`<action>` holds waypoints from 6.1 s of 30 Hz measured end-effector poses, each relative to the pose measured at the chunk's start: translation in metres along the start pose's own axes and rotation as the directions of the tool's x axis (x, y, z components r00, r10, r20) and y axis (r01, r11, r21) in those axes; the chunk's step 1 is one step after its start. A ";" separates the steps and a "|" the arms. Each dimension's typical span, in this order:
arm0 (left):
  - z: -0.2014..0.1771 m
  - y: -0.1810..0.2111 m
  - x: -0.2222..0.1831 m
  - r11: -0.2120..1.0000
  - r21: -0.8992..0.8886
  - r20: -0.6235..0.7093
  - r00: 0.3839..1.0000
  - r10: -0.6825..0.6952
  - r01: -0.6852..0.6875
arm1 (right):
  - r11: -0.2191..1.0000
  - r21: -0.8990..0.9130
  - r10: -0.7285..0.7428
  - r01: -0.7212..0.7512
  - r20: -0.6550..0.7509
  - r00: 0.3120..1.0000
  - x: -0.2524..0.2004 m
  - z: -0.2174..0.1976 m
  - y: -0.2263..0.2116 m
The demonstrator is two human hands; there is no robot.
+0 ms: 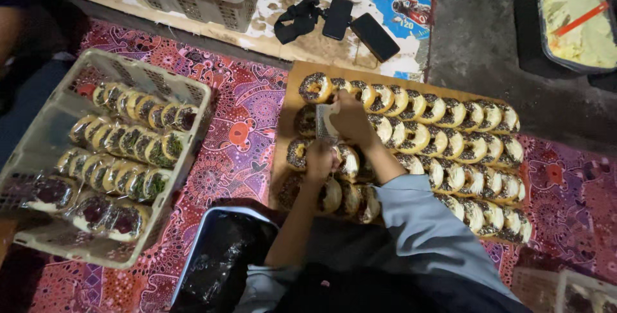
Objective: The person uses a grater to sprinkle white topping onto rows of pastries arranged on a wooden board. They then pick up individual pastries and place them into small plastic bags.
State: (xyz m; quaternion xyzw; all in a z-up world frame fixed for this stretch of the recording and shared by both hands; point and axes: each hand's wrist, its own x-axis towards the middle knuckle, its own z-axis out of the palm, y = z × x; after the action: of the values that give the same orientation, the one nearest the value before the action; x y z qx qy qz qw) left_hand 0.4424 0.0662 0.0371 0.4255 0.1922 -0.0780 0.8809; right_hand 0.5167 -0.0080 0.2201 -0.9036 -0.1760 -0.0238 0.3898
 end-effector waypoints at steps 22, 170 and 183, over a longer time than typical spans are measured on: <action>0.006 0.005 -0.028 0.990 -0.124 0.017 0.998 0.065 -0.062 | 0.975 -0.185 0.138 -0.127 0.049 0.989 0.037 0.046 0.018; 0.126 -0.127 -0.002 0.979 0.037 0.261 0.944 -0.201 0.199 | 0.857 -0.355 0.348 -0.373 -0.134 0.928 -0.053 -0.087 0.103; 0.138 -0.088 -0.052 0.984 0.086 0.174 0.970 -0.169 0.156 | 0.816 -0.436 0.381 -0.379 -0.086 0.921 -0.033 -0.072 0.123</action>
State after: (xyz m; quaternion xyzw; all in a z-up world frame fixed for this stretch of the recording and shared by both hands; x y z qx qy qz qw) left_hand 0.4059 -0.0980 0.0730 0.4309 0.1427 -0.1950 0.8695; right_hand 0.5342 -0.1467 0.1789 -0.9853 0.0167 0.0169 0.1693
